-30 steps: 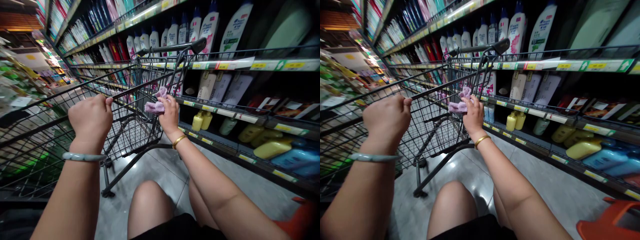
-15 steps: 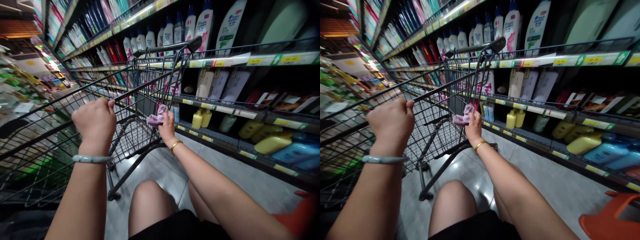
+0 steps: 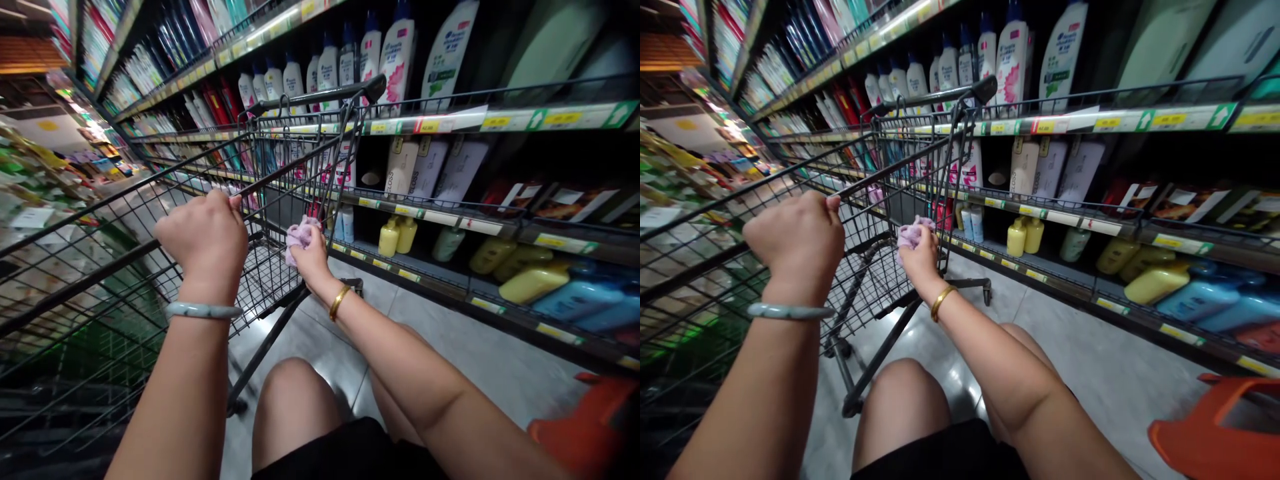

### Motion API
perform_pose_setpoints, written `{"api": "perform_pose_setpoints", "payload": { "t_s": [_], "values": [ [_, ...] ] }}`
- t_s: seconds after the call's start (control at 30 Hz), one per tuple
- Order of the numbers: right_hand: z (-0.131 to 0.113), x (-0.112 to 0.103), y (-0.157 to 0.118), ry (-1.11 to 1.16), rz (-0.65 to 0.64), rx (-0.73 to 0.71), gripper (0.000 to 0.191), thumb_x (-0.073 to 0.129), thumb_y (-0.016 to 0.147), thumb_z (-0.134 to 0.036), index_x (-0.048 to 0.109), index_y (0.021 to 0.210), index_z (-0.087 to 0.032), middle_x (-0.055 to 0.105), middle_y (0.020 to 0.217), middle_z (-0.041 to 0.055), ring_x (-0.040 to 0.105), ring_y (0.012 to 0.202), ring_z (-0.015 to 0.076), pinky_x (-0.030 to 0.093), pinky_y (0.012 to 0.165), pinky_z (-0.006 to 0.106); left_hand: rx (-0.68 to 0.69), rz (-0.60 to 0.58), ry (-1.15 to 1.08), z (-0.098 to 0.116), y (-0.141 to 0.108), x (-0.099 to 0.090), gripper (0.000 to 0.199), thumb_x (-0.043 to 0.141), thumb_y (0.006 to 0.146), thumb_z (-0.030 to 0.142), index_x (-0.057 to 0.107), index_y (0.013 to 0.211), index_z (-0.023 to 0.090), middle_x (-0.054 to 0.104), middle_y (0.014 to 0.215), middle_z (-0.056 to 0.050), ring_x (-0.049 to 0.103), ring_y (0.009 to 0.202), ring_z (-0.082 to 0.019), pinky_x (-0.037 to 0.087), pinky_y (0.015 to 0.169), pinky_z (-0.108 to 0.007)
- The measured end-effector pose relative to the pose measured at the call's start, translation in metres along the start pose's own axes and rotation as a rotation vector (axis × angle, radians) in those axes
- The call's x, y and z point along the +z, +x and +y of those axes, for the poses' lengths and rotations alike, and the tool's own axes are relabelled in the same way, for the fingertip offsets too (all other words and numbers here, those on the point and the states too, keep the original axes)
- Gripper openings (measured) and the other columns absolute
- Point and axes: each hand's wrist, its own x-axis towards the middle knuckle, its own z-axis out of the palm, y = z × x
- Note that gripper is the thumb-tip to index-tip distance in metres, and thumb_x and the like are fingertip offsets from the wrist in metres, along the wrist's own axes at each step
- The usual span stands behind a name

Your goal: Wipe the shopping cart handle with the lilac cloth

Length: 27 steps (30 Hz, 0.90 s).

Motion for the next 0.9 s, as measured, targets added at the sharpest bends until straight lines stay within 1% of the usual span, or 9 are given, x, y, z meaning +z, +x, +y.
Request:
{"api": "perform_pose_setpoints", "payload": {
  "t_s": [0.1,0.2,0.27,0.43,0.53,0.67,0.73,0.8,0.9],
  "values": [
    [0.002,-0.010,-0.012,-0.058,-0.054,0.134,0.034,0.069,0.079,-0.015,0.062,0.111,-0.022,0.059,0.119,0.0075,0.062,0.107,0.0198,0.053,0.102,0.034,0.013,0.006,0.027,0.007,0.001,-0.001,0.060,0.023,0.102,0.051,0.072,0.115,0.018,0.073,0.107,-0.021,0.066,0.102,-0.040,0.043,0.084,-0.051],
    [0.009,-0.009,-0.027,-0.106,-0.137,0.262,0.042,0.072,0.070,-0.007,0.063,0.108,-0.021,0.060,0.109,0.0070,0.062,0.104,0.0225,0.054,0.098,0.037,0.046,0.011,0.031,0.012,0.000,-0.002,0.062,0.023,0.103,0.050,0.072,0.114,0.014,0.072,0.104,-0.024,0.067,0.099,-0.041,0.043,0.080,-0.051],
    [0.003,-0.004,-0.027,-0.097,-0.123,0.314,0.044,0.072,0.071,-0.010,0.062,0.113,-0.020,0.061,0.105,0.0069,0.063,0.101,0.0239,0.056,0.094,0.038,0.059,0.013,0.042,0.014,-0.001,-0.002,0.063,0.022,0.103,0.050,0.072,0.115,0.013,0.073,0.104,-0.024,0.067,0.098,-0.041,0.043,0.078,-0.050],
    [-0.025,-0.008,-0.005,0.081,0.012,0.171,0.042,0.066,0.079,-0.016,0.059,0.120,-0.022,0.059,0.116,0.0078,0.062,0.109,0.0211,0.054,0.101,0.035,0.091,0.047,0.115,0.017,-0.003,0.001,0.064,0.019,0.104,0.050,0.070,0.117,0.015,0.074,0.105,-0.021,0.066,0.095,-0.038,0.043,0.076,-0.048],
    [-0.022,-0.017,-0.010,0.028,-0.052,0.077,0.039,0.065,0.078,-0.014,0.061,0.116,-0.023,0.057,0.120,0.0090,0.063,0.106,0.0203,0.054,0.101,0.034,0.086,0.045,0.164,0.019,-0.002,0.001,0.062,0.017,0.104,0.049,0.070,0.116,0.018,0.074,0.104,-0.019,0.067,0.092,-0.035,0.044,0.076,-0.045],
    [-0.013,-0.018,-0.024,-0.125,-0.223,0.254,0.043,0.071,0.073,-0.014,0.062,0.114,-0.021,0.063,0.112,0.0105,0.064,0.102,0.0256,0.057,0.095,0.040,0.073,0.003,0.191,0.022,0.001,-0.002,0.059,0.018,0.104,0.049,0.069,0.111,0.019,0.075,0.102,-0.017,0.067,0.091,-0.033,0.044,0.074,-0.040],
    [-0.025,-0.017,-0.021,-0.098,-0.211,0.311,0.044,0.073,0.072,-0.014,0.063,0.114,-0.020,0.064,0.110,0.0104,0.065,0.103,0.0266,0.057,0.096,0.040,0.072,-0.010,0.185,0.023,0.002,-0.003,0.059,0.019,0.104,0.049,0.069,0.109,0.019,0.075,0.102,-0.018,0.068,0.091,-0.033,0.044,0.074,-0.040],
    [-0.046,-0.019,-0.012,-0.006,-0.124,0.231,0.043,0.071,0.074,-0.015,0.063,0.116,-0.021,0.063,0.114,0.0101,0.065,0.104,0.0246,0.057,0.097,0.037,0.078,-0.007,0.173,0.023,0.002,-0.003,0.060,0.018,0.104,0.049,0.069,0.109,0.018,0.075,0.102,-0.019,0.068,0.093,-0.034,0.044,0.076,-0.040],
    [-0.075,-0.027,0.001,0.082,0.025,-0.060,0.046,0.066,0.081,-0.014,0.061,0.127,-0.023,0.059,0.127,0.0116,0.063,0.115,0.0233,0.055,0.104,0.036,0.080,0.000,0.172,0.025,0.000,-0.004,0.059,0.018,0.104,0.048,0.068,0.109,0.018,0.075,0.104,-0.020,0.068,0.094,-0.034,0.044,0.077,-0.040]
  ]
}}
